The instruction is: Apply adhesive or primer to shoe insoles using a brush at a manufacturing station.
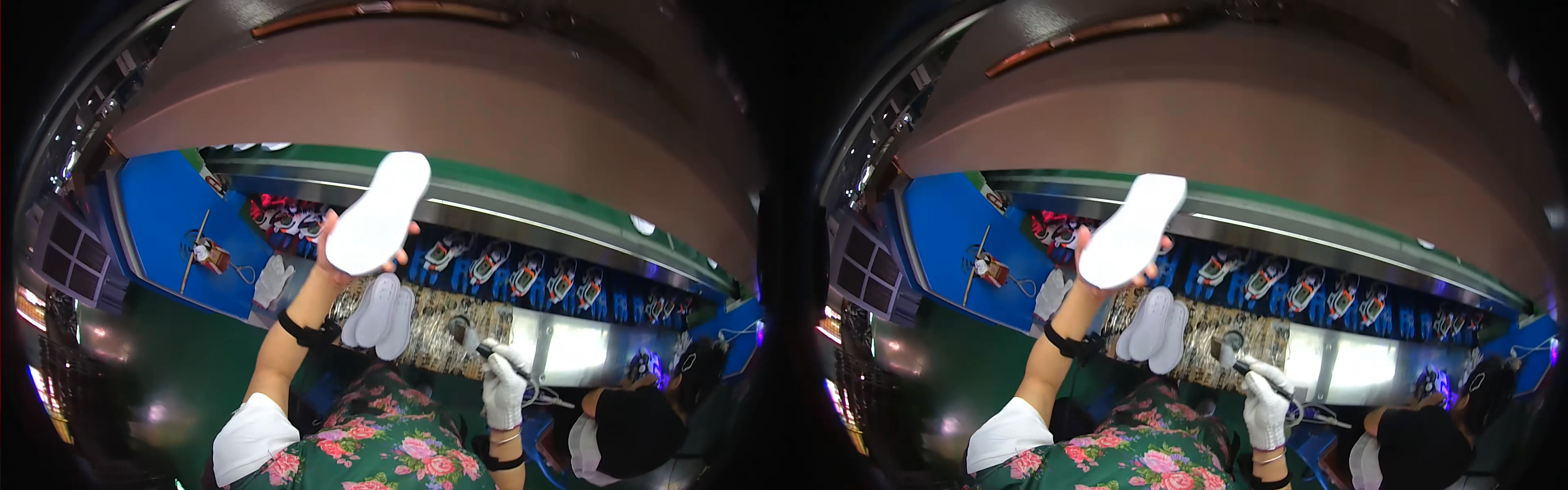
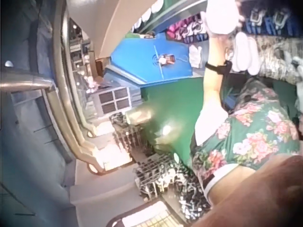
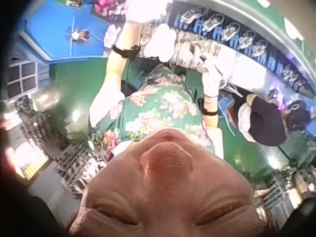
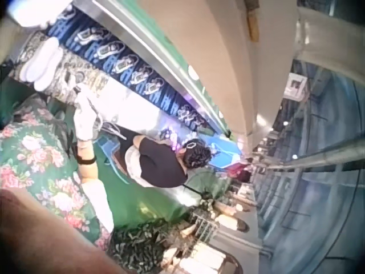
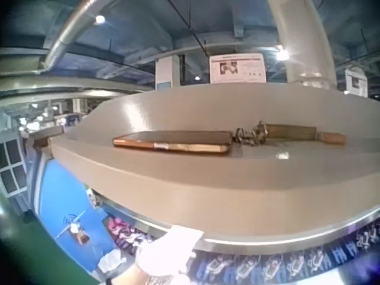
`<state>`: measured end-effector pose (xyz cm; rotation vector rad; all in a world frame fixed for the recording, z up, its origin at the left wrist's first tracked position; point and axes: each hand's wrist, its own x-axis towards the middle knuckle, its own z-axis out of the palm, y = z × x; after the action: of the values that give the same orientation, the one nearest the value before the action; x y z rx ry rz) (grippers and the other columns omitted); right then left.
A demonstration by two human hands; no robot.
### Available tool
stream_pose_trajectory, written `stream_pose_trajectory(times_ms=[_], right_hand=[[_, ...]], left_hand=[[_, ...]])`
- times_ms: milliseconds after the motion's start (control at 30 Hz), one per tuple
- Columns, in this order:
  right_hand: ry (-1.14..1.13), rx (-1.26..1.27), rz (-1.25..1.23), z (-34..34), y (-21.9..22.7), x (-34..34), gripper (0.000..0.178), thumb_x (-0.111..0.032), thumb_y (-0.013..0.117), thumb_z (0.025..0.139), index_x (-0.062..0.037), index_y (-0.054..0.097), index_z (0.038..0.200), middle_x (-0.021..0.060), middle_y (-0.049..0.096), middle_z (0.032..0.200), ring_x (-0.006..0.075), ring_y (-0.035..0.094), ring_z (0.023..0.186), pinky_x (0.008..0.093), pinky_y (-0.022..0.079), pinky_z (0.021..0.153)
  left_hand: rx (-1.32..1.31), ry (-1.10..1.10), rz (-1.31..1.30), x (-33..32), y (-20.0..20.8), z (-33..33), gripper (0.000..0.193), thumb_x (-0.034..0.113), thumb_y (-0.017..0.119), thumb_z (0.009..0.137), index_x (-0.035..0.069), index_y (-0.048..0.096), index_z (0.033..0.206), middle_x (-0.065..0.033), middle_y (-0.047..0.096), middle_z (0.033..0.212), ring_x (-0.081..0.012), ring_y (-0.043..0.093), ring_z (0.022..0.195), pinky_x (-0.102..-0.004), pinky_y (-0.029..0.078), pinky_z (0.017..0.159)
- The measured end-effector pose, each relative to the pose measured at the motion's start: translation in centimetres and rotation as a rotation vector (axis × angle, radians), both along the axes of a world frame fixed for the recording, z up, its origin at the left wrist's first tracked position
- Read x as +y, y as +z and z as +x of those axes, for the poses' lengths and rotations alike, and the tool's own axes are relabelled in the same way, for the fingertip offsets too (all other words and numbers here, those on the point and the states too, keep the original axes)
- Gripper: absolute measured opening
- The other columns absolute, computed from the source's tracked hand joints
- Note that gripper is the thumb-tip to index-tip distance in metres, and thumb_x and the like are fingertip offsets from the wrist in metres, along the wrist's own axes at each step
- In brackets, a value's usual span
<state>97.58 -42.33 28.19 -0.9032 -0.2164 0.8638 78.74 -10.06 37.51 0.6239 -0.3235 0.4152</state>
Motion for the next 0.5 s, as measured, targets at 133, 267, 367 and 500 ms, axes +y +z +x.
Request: stream_pose_trajectory(times_ms=[133, 267, 367, 500], right_hand=[[0.066, 0.038, -0.07, -1.1, -1.3, 0.9, 0.02, 0.009, 0.066, 0.085, 0.0024, 0.071, 0.103, 0.0195, 0.072, 0.11, 0.0178, 0.07, 0.081, 0.0234, 0.057, 0.067], [0.122, 0.042, -0.15, -2.3, -2.2, 2.0, 0.019, 0.005, 0.069, 0.084, 0.0029, 0.072, 0.103, 0.0174, 0.074, 0.106, 0.0144, 0.067, 0.072, 0.0236, 0.056, 0.064], [0.111, 0.044, -0.166, -2.3, -3.4, 2.1, 0.02, 0.006, 0.068, 0.084, 0.0033, 0.071, 0.104, 0.0175, 0.074, 0.105, 0.0155, 0.067, 0.071, 0.0247, 0.056, 0.064], [0.023, 0.072, -0.141, -1.9, -3.0, 1.8, 0.02, 0.004, 0.071, 0.083, 0.0069, 0.071, 0.103, 0.0158, 0.074, 0.102, 0.0136, 0.063, 0.07, 0.0237, 0.051, 0.064]], left_hand=[[0.04, 0.238, -0.275, 8.5, 3.4, -0.9, 0.093, 0.073, 0.036, 0.097, 0.004, 0.02, 0.158, -0.0376, 0.03, 0.151, -0.0571, 0.047, 0.125, -0.0539, 0.054, 0.1], [-0.026, 0.58, -0.51, 12.0, 2.4, -0.6, 0.095, 0.07, 0.038, 0.098, -0.004, 0.02, 0.154, -0.0261, 0.025, 0.157, -0.0378, 0.028, 0.147, -0.0527, 0.027, 0.122], [0.154, 0.713, -0.571, 10.3, 2.0, -0.4, 0.08, 0.056, 0.047, 0.101, -0.007, 0.03, 0.148, -0.0248, 0.035, 0.15, -0.0354, 0.036, 0.141, -0.0484, 0.035, 0.118], [0.403, 1.175, -0.113, 11.0, 1.6, -1.0, 0.033, 0.029, 0.06, 0.097, 0.0, 0.059, 0.112, -0.0124, 0.061, 0.107, -0.0237, 0.061, 0.098, -0.0406, 0.054, 0.093]])
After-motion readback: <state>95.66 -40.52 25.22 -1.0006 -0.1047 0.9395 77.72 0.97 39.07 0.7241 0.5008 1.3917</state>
